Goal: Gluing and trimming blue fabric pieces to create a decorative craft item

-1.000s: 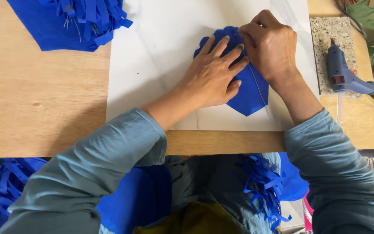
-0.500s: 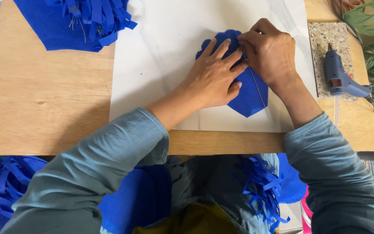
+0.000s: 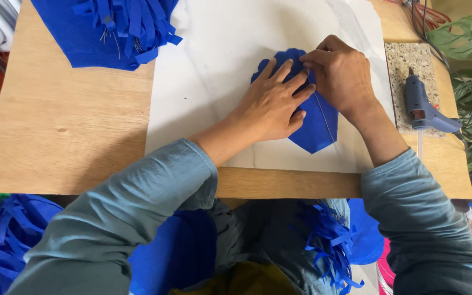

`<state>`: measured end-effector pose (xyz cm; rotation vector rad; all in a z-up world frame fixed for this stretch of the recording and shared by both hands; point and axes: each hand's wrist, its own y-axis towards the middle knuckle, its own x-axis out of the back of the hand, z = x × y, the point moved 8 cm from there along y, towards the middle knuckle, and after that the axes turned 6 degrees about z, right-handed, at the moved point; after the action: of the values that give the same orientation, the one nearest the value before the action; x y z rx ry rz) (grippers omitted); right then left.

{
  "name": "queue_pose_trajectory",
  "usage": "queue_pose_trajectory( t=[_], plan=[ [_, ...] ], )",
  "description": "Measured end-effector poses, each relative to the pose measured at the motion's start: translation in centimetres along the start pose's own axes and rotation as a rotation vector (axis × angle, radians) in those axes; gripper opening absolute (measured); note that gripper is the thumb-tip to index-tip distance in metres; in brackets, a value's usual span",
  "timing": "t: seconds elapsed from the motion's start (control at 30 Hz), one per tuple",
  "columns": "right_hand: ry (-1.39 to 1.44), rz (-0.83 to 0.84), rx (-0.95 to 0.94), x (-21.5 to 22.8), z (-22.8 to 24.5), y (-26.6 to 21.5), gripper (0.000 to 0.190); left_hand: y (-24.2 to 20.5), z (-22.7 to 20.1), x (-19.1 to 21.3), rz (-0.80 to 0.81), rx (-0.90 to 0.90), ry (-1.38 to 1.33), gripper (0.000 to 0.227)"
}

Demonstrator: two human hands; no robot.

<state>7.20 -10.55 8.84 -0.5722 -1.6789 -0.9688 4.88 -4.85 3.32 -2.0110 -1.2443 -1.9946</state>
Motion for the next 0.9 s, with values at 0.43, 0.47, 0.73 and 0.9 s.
queue_pose_trajectory(
  t=[0.43,0.47,0.73,0.9],
  plan=[
    [-0.085,0.149,-0.044,-0.9,0.2,1.0,0.017,-0.3,-0.1,0.7,-0.083,-0.009,-0.027,0.039],
    [-0.087,0.146,-0.044,-0.5,0.3,1.1,0.017,-0.3,-0.1,0.8,-0.085,-0.011,-0.025,0.039],
    [0.207,0.263,-0.174,1.1,-0.4,-0.6,0.054,0.2,0.7,-0.9,0.068,0.047,-0.052,0.047],
    [0.022,0.244,-0.294,0.4,-1.3,-2.2,0.032,0.1,0.7,0.6,0.137,0.059,-0.091,0.047]
  ],
)
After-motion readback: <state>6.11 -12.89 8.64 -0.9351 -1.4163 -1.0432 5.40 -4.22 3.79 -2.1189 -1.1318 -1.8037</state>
